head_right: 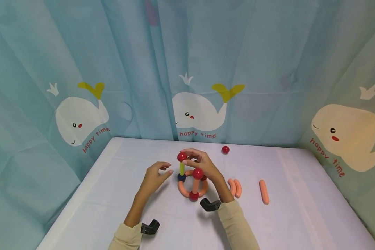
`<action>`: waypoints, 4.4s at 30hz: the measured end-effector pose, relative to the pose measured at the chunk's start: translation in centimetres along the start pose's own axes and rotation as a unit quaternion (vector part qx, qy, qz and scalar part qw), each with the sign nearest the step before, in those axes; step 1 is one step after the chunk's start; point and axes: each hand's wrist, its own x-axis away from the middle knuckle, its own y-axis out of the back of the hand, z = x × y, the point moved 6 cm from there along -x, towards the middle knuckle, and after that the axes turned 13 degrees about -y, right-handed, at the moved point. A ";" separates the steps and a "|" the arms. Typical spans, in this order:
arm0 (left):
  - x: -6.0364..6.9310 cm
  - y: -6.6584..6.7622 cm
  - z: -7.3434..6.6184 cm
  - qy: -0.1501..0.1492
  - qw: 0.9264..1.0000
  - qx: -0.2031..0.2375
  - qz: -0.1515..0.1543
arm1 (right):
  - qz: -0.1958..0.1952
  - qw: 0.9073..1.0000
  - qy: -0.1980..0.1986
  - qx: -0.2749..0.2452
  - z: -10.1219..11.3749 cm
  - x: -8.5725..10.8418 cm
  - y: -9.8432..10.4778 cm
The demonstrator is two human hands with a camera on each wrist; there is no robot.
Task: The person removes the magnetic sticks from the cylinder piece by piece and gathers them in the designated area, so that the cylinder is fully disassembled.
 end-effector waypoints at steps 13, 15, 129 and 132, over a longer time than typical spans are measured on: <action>-0.8 -3.3 -1.8 -0.047 0.997 0.056 -0.022 | 0.023 0.999 0.019 0.040 0.7 -0.5 0.1; -0.9 -3.4 -1.8 -0.053 0.997 0.054 -0.029 | 0.028 0.998 0.022 0.046 0.8 -0.5 0.1; -1.2 -3.5 -1.4 -0.103 0.993 -0.025 -0.051 | -0.350 0.859 -0.301 0.220 -9.1 3.6 17.6; -1.2 -3.5 -1.4 -0.102 0.993 -0.024 -0.049 | -0.346 0.862 -0.302 0.216 -9.2 3.6 17.6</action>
